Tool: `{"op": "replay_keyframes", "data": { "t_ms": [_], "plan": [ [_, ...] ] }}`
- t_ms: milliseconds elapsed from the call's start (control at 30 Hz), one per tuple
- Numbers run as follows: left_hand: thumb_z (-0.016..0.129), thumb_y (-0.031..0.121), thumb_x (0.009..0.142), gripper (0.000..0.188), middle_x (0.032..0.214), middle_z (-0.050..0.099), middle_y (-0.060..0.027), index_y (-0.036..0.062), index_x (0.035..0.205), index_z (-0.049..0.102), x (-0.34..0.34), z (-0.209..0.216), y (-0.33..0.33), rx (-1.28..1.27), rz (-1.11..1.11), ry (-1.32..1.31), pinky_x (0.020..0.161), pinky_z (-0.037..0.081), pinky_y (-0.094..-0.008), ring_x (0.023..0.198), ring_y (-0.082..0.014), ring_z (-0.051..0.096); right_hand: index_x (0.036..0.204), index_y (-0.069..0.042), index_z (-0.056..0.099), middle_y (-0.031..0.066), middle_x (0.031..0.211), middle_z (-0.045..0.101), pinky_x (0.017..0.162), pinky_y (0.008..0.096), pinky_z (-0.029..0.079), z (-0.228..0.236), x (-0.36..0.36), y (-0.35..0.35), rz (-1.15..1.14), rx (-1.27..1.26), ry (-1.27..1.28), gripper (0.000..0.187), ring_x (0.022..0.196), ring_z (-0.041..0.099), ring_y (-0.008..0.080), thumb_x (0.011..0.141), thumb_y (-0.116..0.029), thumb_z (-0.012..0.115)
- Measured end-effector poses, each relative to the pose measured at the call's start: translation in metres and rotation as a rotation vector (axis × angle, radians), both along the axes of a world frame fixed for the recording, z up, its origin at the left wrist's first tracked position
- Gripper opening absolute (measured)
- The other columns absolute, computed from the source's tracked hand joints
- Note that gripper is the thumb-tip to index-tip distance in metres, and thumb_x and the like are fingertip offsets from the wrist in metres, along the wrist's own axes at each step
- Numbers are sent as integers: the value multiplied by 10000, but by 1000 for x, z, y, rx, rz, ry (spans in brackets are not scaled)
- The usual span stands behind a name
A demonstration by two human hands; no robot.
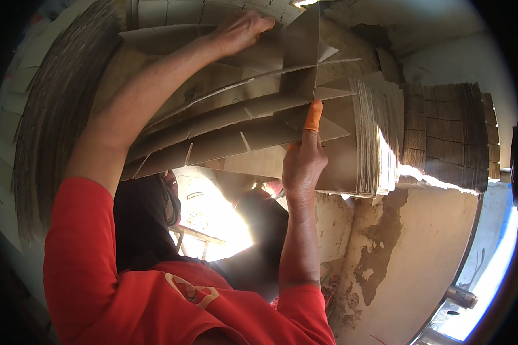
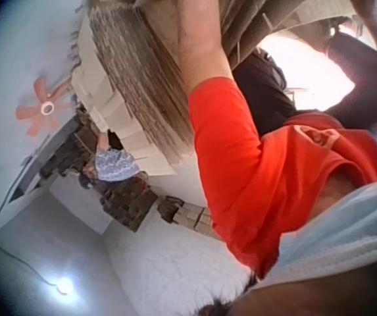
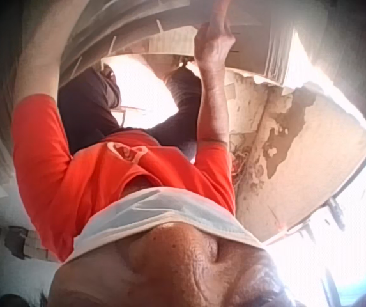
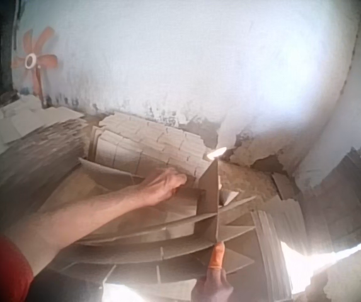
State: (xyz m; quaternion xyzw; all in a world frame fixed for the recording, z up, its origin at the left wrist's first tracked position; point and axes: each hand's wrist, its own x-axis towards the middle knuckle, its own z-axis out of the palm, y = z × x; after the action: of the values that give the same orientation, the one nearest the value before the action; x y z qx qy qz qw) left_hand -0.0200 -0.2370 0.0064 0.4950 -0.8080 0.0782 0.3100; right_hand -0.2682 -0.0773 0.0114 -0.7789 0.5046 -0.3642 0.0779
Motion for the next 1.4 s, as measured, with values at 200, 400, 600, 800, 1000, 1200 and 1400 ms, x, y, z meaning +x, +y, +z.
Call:
{"op": "replay_keyframes", "data": {
  "t_ms": [200, 400, 600, 800, 1000, 1200, 1400],
  "plan": [
    [608, -71, 648, 219, 772, 589, -178, 11, 833, 524, 7, -6, -6, -66, 8, 87, 641, 456, -440, 787, -380, 586, 1463, -119, 256, 137, 760, 557, 470, 353, 469, 9, 2, 8, 19, 36, 21, 873, 517, 548, 229, 678, 185, 489],
    [628, -69, 639, 215, 790, 594, -193, 5, 804, 511, 8, 6, 7, 61, -45, 59, 646, 453, -443, 806, -384, 589, 1437, -124, 329, 149, 969, 617, 631, 291, 509, 10, 3, 13, -39, 71, -40, 774, 698, 620, 201, 739, 194, 430],
    [619, -65, 643, 191, 746, 586, -197, 1, 788, 512, 5, 12, 14, 111, -94, 59, 629, 452, -449, 762, -395, 589, 1418, -112, 370, 165, 1128, 630, 730, 285, 529, 13, 3, 15, -17, 39, -81, 744, 866, 663, 216, 746, 206, 398],
    [611, -51, 646, 170, 748, 583, -202, 2, 767, 504, 6, 2, 9, 63, -103, 135, 627, 451, -448, 745, -393, 587, 1410, -104, 384, 178, 1222, 585, 720, 275, 525, 19, 3, 15, -15, 32, -53, 747, 856, 664, 215, 730, 207, 387],
    [589, -89, 645, 193, 731, 552, -209, 4, 788, 500, -3, 2, 17, 90, -135, 12, 616, 439, -454, 734, -407, 567, 1448, -85, 273, 154, 755, 554, 470, 371, 488, 17, 0, 14, -18, 101, 66, 793, 515, 568, 256, 719, 142, 489],
    [583, -96, 640, 222, 743, 518, -238, 3, 806, 475, -7, -3, 26, 239, -32, -39, 611, 411, -469, 745, -429, 545, 1438, -78, 300, 159, 702, 533, 452, 385, 466, 14, -4, 12, -33, 165, 104, 767, 493, 558, 266, 724, 111, 510],
    [583, -105, 632, 204, 677, 462, -225, -27, 768, 452, 1, -12, 17, 97, -137, 25, 597, 401, -439, 678, -411, 502, 1397, -86, 394, 166, 698, 558, 542, 340, 466, 18, 0, 17, -66, 187, 126, 698, 539, 546, 261, 744, 125, 524]
  ]
}}
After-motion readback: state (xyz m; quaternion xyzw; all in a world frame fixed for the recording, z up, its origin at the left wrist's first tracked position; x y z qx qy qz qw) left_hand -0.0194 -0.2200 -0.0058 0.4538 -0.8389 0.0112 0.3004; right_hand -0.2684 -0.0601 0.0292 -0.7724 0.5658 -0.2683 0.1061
